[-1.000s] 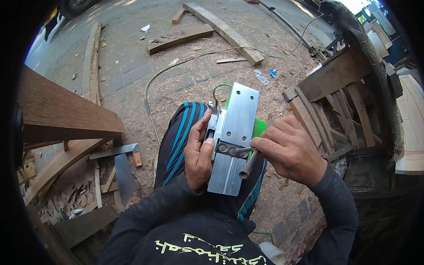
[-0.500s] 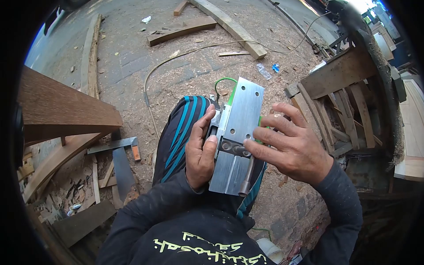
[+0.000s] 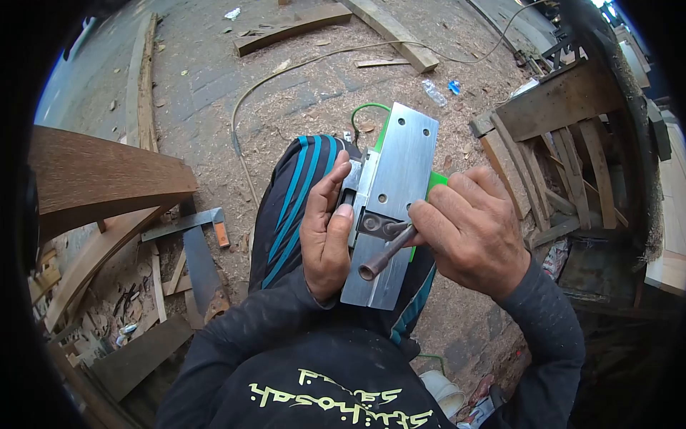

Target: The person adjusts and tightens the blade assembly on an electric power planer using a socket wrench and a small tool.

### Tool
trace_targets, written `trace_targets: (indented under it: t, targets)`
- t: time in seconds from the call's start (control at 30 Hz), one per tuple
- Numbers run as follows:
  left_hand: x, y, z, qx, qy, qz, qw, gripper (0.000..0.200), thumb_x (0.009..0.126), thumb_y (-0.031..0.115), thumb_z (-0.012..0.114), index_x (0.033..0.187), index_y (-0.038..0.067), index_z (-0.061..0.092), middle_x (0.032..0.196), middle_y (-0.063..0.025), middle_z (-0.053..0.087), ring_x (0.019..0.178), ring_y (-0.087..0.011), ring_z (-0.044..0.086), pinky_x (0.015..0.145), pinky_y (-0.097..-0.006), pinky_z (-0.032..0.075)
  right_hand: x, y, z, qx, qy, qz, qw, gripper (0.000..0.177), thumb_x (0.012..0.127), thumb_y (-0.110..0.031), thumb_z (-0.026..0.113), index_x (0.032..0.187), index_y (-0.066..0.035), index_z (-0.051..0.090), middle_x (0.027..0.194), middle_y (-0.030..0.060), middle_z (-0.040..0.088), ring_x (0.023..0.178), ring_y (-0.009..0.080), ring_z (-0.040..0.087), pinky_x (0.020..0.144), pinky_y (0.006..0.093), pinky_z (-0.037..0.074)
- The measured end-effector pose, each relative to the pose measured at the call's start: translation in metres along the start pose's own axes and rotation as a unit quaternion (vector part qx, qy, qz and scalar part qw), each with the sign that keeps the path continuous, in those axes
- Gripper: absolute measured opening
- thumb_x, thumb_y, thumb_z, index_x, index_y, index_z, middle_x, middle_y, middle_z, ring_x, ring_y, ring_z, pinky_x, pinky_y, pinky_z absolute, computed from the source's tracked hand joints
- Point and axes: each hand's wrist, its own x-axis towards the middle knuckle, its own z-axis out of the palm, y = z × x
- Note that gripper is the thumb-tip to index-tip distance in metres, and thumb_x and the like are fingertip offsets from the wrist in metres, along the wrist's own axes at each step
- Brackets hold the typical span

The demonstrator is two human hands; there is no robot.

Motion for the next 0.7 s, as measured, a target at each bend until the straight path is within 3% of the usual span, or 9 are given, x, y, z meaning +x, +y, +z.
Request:
trace_targets:
  t: [0.2,0.37,0.47,0.7]
  targets:
    - [0.006,0.003,-0.001,-0.022,0.0,-0.014,1.0,0.061,0.11,0.004,0.042,0.168,-0.014,0.042,0.18,-0.0387,0.037,0.173,-0.0436,0.034,0.143,-0.0507,0.024,-0.001,-0.024,0.003,-0.02,0.013,0.079,0.997,0.026,0.088,-0.022,0.088,0.102,-0.008,0.071,0.086,0.0032,0.061,0.079,0.0227,0.06,0.08,0.0418,0.043]
    - [0.002,0.002,-0.003,0.001,-0.007,-0.008,1.0,0.062,0.11,0.005,0.044,0.169,-0.013,0.041,0.178,-0.0384,0.041,0.171,-0.044,0.037,0.142,-0.0506,0.027,-0.002,-0.01,-0.014,0.016,-0.021,0.05,0.998,0.029,0.089,-0.018,0.089,0.111,-0.008,0.073,0.094,0.0048,0.063,0.087,0.0244,0.064,0.084,0.0423,0.045]
    - [0.003,0.002,-0.004,-0.011,0.001,-0.005,1.0,0.062,0.111,0.005,0.044,0.17,-0.013,0.041,0.177,-0.0384,0.042,0.172,-0.0446,0.037,0.142,-0.0505,0.028,-0.003,-0.001,-0.033,0.058,-0.017,0.053,0.997,0.033,0.084,-0.007,0.089,0.115,-0.009,0.076,0.097,0.0047,0.068,0.09,0.0252,0.066,0.088,0.0438,0.047]
    - [0.005,0.001,-0.004,0.003,-0.013,-0.009,1.0,0.063,0.111,0.006,0.045,0.171,-0.013,0.039,0.177,-0.0382,0.043,0.171,-0.0448,0.038,0.142,-0.0506,0.028,0.002,0.003,-0.018,0.078,-0.015,0.033,0.996,0.036,0.083,-0.007,0.09,0.116,-0.011,0.077,0.098,0.0037,0.069,0.094,0.0256,0.068,0.09,0.043,0.049]
